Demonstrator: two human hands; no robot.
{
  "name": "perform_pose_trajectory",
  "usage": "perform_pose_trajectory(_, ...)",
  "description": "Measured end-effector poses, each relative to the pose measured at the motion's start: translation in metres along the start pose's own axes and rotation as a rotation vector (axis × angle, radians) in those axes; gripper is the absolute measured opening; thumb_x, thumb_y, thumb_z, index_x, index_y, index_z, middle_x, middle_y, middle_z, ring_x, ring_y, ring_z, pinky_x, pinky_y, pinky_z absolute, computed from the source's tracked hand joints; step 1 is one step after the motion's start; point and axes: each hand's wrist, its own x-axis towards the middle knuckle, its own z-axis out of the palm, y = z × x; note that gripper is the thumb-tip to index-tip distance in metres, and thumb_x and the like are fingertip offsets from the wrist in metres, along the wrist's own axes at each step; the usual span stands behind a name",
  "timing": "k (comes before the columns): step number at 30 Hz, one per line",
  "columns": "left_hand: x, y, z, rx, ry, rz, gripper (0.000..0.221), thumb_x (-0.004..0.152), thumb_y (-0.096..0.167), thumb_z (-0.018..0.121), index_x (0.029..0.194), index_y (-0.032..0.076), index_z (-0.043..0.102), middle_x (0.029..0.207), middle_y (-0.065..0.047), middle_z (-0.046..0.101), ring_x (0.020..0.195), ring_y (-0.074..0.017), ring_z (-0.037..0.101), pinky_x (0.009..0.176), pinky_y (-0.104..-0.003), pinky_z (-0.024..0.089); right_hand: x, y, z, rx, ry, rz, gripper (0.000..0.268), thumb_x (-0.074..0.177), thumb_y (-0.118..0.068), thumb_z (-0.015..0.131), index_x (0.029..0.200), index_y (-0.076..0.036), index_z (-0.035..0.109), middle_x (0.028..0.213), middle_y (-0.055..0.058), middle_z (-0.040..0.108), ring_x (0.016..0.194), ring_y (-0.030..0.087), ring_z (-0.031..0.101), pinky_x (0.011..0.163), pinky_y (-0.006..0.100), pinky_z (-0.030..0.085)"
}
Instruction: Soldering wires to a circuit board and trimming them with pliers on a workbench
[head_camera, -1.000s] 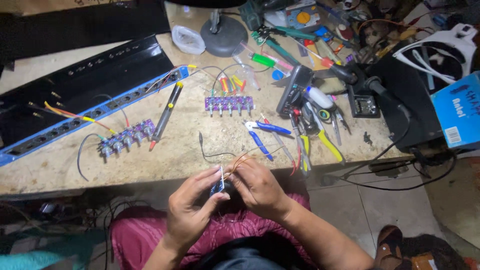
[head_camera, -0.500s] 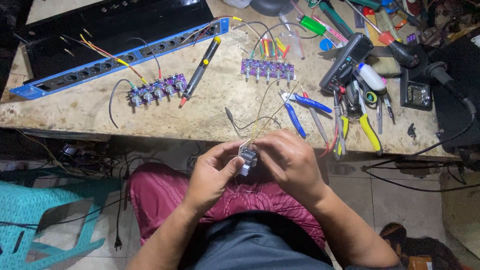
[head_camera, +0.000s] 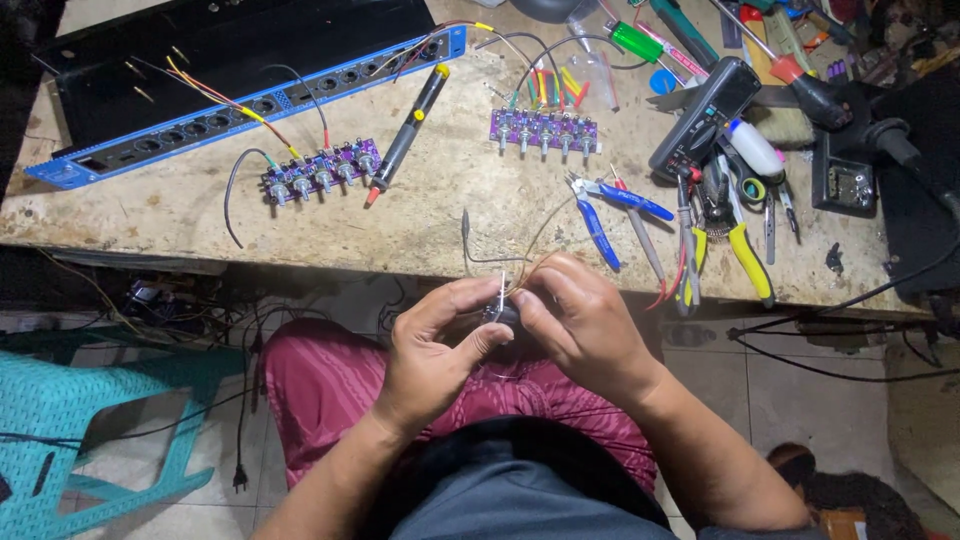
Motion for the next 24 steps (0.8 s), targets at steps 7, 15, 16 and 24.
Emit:
perform_pose_trajectory(7, 0.009, 0.012, -0.004, 0.087, -0.085, 0.178, 0.035, 0.082, 0.016, 0.086, 0.116, 0.009, 0.077, 0.117, -0.017, 0.077, 0.114, -0.0361, 0.073, 0.095, -0.045, 0.057, -0.004, 0.008, -0.002, 0.415, -0.074, 0.280, 0.013, 0.095, -0.013, 0.063, 0.093, -0.004, 0.072, 0.082, 0.012, 0.068, 0.083, 0.023, 0.068, 0.079, 0.041, 0.055)
perform_pose_trajectory(15, 0.011, 0.008, -0.007, 0.008, -0.136, 0.168, 0.036, 0.083, 0.015, 0.085, 0.116, 0.006, 0.077, 0.116, -0.018, 0.077, 0.116, -0.0378, 0.071, 0.097, -0.047, 0.056, 0.000, 0.002, -0.002, 0.212, 0.056, 0.006, 0.009, 0.095, -0.008, 0.064, 0.097, -0.003, 0.071, 0.083, 0.013, 0.067, 0.077, 0.033, 0.068, 0.075, 0.041, 0.055)
perform_pose_trajectory(16, 0.011, 0.007, -0.007, 0.008, -0.135, 0.168, 0.036, 0.083, 0.015, 0.085, 0.116, 0.006, 0.077, 0.116, -0.018, 0.077, 0.116, -0.0378, 0.071, 0.097, -0.047, 0.056, -0.002, 0.008, 0.002, 0.212, 0.055, 0.005, 0.009, 0.095, -0.008, 0.064, 0.097, -0.003, 0.071, 0.083, 0.013, 0.067, 0.077, 0.033, 0.068, 0.075, 0.041, 0.055)
perform_pose_trajectory(24, 0.010, 0.010, -0.009, 0.025, -0.126, 0.173, 0.036, 0.083, 0.018, 0.084, 0.116, 0.007, 0.077, 0.117, -0.016, 0.077, 0.118, -0.0357, 0.071, 0.099, -0.047, 0.055, -0.007, 0.009, 0.007, 0.236, 0.086, 0.030, 0.009, 0.095, -0.010, 0.065, 0.091, -0.004, 0.070, 0.084, 0.010, 0.068, 0.077, 0.027, 0.067, 0.075, 0.041, 0.053)
